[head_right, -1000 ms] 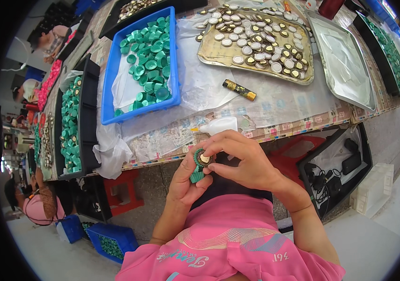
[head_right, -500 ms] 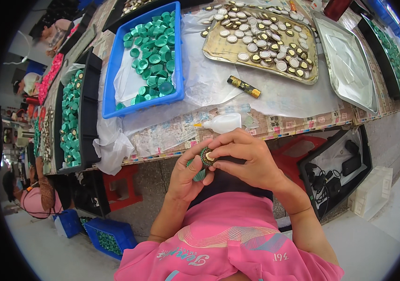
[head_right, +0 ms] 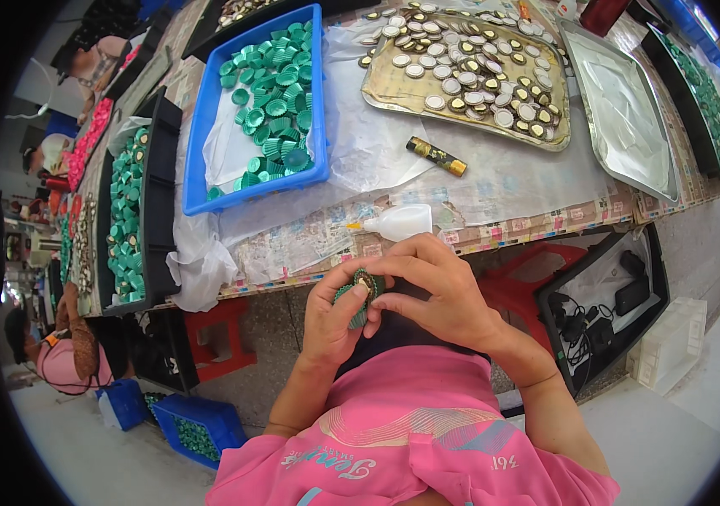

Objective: The person glues decorative gold caps onto green plastic bases by hand, applying glue from a bottle to each base and then attaching a cap.

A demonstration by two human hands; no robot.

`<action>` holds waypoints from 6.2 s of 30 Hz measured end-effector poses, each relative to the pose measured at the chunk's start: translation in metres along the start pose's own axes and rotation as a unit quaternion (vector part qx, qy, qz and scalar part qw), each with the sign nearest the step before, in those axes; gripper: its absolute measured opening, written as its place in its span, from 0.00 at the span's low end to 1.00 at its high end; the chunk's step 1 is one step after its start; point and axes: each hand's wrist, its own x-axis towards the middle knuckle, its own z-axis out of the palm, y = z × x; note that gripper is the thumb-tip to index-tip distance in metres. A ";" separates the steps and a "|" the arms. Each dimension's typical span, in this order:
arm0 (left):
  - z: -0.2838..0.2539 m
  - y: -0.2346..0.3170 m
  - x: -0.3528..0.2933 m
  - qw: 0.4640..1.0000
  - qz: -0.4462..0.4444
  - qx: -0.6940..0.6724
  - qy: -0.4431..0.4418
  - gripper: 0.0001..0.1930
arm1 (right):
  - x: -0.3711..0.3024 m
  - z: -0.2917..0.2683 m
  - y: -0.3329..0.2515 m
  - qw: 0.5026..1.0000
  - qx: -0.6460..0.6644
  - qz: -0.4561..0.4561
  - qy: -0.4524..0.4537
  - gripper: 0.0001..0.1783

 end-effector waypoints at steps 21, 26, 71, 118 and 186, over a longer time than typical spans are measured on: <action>0.013 0.005 -0.002 1.000 0.009 0.023 0.000 0.20 | -0.009 -0.013 0.004 0.997 0.080 0.010 -0.005 0.20; 0.001 0.008 -0.010 0.992 0.059 0.110 0.020 0.18 | -0.006 0.000 -0.002 0.998 0.063 0.008 -0.022 0.20; 0.136 -0.051 -0.106 0.980 -0.157 -0.123 0.005 0.19 | -0.065 -0.096 -0.041 0.971 -0.140 -0.075 0.178 0.13; 0.037 -0.165 -0.266 0.926 -0.255 -0.276 0.042 0.05 | -0.327 -0.049 -0.398 0.724 0.513 -0.351 -0.299 0.15; 0.082 -0.225 -0.037 0.934 -0.303 -0.114 0.153 0.17 | -0.169 -0.219 -0.161 0.528 0.716 -0.409 0.203 0.10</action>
